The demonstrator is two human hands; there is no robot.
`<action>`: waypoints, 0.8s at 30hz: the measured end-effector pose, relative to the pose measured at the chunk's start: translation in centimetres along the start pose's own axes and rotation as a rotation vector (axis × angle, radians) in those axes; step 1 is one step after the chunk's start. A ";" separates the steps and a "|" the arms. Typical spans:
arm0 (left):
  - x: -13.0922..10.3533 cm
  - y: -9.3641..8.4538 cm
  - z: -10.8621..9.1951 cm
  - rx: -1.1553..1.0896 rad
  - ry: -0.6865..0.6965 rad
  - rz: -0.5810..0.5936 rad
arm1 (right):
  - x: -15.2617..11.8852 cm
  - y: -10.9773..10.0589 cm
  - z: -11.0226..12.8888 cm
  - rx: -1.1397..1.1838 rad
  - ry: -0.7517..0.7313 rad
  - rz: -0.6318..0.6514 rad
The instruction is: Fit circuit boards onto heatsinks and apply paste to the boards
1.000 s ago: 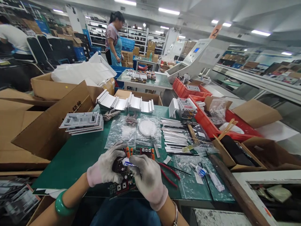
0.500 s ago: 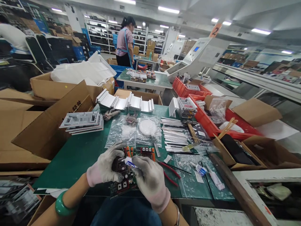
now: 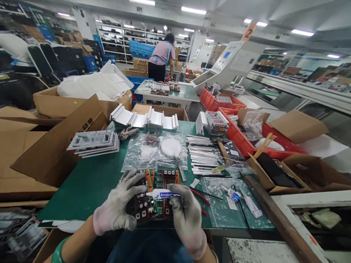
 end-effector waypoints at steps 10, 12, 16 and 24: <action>0.4 0.6 0.1 -0.042 -0.007 0.002 | 0.5 2.0 0.7 0.033 -0.127 0.105; 0.2 0.4 -0.1 -0.027 0.011 -0.026 | 0.7 2.1 0.8 0.040 -0.143 0.102; -0.7 -0.2 -0.7 0.019 0.015 -0.095 | 1.0 2.2 1.1 0.031 -0.178 0.073; -1.1 -0.5 -1.5 0.171 0.021 -0.100 | 0.4 0.6 -0.6 0.095 0.035 0.003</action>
Point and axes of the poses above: each hand's wrist, its own x-axis towards the middle knuckle, its own y-axis out of the palm, z = x × y, the point moved 7 cm from there along x, towards the middle knuckle, and after that the axes turned 8 degrees about -z, right-handed, at the moved point
